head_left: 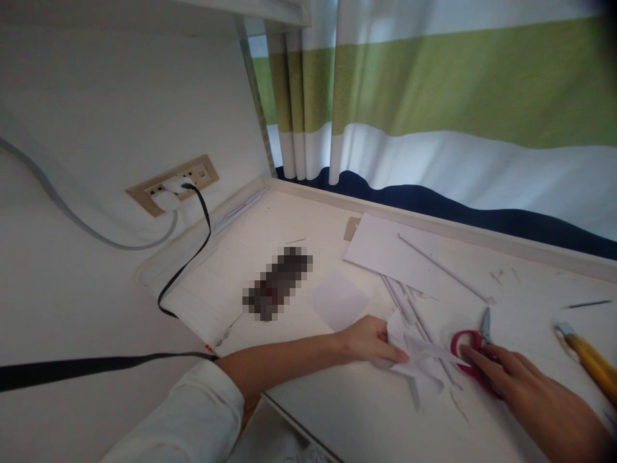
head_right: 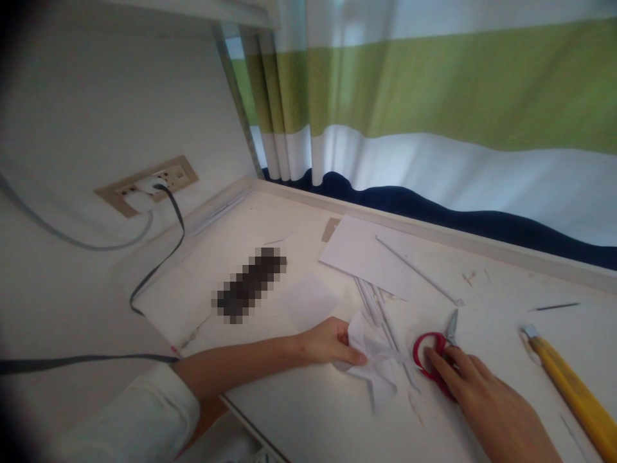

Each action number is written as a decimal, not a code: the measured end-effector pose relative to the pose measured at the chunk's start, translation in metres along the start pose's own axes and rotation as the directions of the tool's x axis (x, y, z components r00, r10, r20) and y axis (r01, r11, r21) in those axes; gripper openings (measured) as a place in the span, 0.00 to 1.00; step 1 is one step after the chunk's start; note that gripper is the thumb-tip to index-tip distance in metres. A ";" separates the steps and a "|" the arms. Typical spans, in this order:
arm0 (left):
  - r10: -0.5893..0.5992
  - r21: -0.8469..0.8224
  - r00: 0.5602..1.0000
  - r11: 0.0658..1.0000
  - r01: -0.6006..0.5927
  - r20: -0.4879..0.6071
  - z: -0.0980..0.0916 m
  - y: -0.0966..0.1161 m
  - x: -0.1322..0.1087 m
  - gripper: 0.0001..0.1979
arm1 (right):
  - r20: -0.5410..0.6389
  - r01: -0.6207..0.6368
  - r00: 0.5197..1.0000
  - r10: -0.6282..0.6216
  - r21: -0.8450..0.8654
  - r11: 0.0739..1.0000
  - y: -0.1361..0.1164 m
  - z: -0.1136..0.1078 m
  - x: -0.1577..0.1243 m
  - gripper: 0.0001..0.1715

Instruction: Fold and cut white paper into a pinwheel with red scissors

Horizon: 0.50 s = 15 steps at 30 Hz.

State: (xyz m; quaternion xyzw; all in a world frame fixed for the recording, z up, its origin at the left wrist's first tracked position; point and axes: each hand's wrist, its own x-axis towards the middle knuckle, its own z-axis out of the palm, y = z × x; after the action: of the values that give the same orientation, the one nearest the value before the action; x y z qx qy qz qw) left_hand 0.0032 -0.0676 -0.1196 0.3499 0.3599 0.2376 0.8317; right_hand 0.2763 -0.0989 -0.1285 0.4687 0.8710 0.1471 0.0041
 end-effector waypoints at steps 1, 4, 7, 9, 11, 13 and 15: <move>0.006 0.006 1.000 1.000 -0.006 -0.002 0.000 0.000 0.000 0.15 | -0.024 0.009 1.000 -0.009 0.007 1.000 0.000 -0.001 0.002 0.28; 0.023 0.026 1.000 0.999 -0.023 -0.015 0.000 0.000 0.001 0.14 | -0.104 0.042 0.994 -0.038 0.033 0.999 -0.001 -0.006 0.007 0.26; 0.038 0.037 0.999 0.999 -0.038 -0.020 0.000 0.000 0.001 0.14 | -0.132 0.000 0.991 0.007 0.058 0.998 -0.003 -0.016 0.012 0.25; 0.049 0.040 0.999 0.998 -0.049 -0.016 -0.001 0.000 0.002 0.14 | -0.145 -0.110 0.982 0.123 0.096 0.989 -0.009 -0.025 0.015 0.23; 0.062 0.045 0.998 0.997 -0.061 -0.015 -0.002 -0.001 0.004 0.16 | -0.178 -0.254 0.936 0.303 0.252 0.934 -0.019 -0.036 0.018 0.21; 0.074 0.050 0.997 0.996 -0.073 -0.020 -0.002 -0.003 0.006 0.18 | -0.168 -0.311 0.857 0.487 0.585 0.749 -0.032 -0.044 0.023 0.22; 0.083 0.056 0.996 0.995 -0.082 -0.023 -0.002 -0.004 0.007 0.20 | -0.033 -0.292 0.803 0.595 0.849 0.441 -0.048 -0.050 0.028 0.25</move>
State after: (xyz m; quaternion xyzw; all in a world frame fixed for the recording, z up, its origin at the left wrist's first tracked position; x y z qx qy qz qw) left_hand 0.0064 -0.0648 -0.1265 0.3840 0.3619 0.2661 0.8067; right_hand 0.2148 -0.1135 -0.0896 0.5995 0.6683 -0.1964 -0.3943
